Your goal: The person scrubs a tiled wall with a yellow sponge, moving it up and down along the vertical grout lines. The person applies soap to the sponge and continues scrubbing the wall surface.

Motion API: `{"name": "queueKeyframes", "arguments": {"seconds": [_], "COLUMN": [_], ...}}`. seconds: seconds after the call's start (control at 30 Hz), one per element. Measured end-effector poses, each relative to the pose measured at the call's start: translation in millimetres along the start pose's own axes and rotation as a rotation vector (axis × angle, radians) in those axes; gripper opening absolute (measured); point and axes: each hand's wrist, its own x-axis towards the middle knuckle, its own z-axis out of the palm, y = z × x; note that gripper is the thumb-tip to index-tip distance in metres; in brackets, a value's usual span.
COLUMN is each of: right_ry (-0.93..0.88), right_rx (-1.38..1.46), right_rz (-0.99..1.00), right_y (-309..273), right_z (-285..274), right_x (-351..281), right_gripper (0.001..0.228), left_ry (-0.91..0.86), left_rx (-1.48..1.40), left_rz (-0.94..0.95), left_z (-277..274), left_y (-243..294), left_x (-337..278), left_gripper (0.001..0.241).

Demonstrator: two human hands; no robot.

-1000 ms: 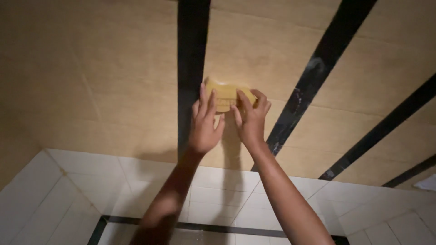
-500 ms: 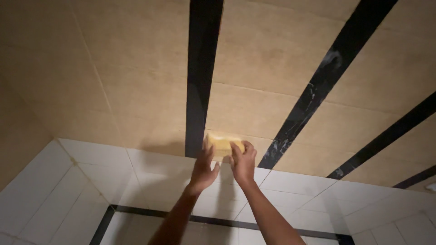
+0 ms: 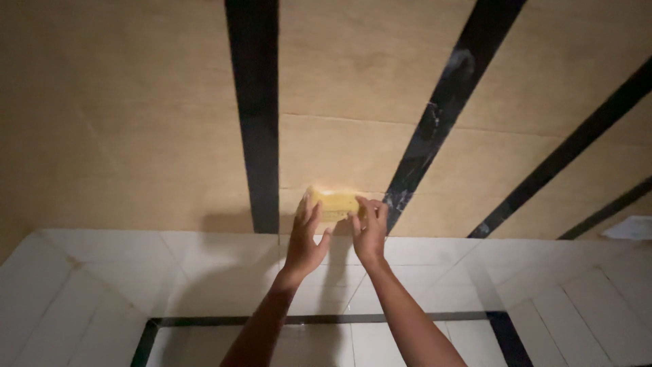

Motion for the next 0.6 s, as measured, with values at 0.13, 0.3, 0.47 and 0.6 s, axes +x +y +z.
{"name": "queueKeyframes", "arguments": {"seconds": [0.13, 0.3, 0.47, 0.6], "right_ry": [0.081, 0.093, 0.057, 0.058], "right_rx": [-0.114, -0.218, -0.230, -0.228], "right_rz": [-0.036, -0.044, 0.052, 0.154], "right_y": [8.2, 15.8, 44.3, 66.1], "right_z": [-11.4, -18.4, -16.1, -17.2], "right_x": [-0.3, -13.7, -28.6, -31.9], "right_gripper": [0.045, 0.061, 0.079, 0.080], "left_ry": [-0.063, -0.147, -0.199, -0.231], "left_rx": [-0.057, -0.191, -0.208, -0.255], "left_rz": [-0.039, -0.161, -0.201, -0.185], "left_z": [11.0, 25.0, 59.8, 77.9], "left_y": [9.9, 16.8, -1.7, -7.1], "left_x": [-1.2, -12.5, -30.4, -34.7], "left_gripper": [0.074, 0.077, 0.074, 0.075]}}
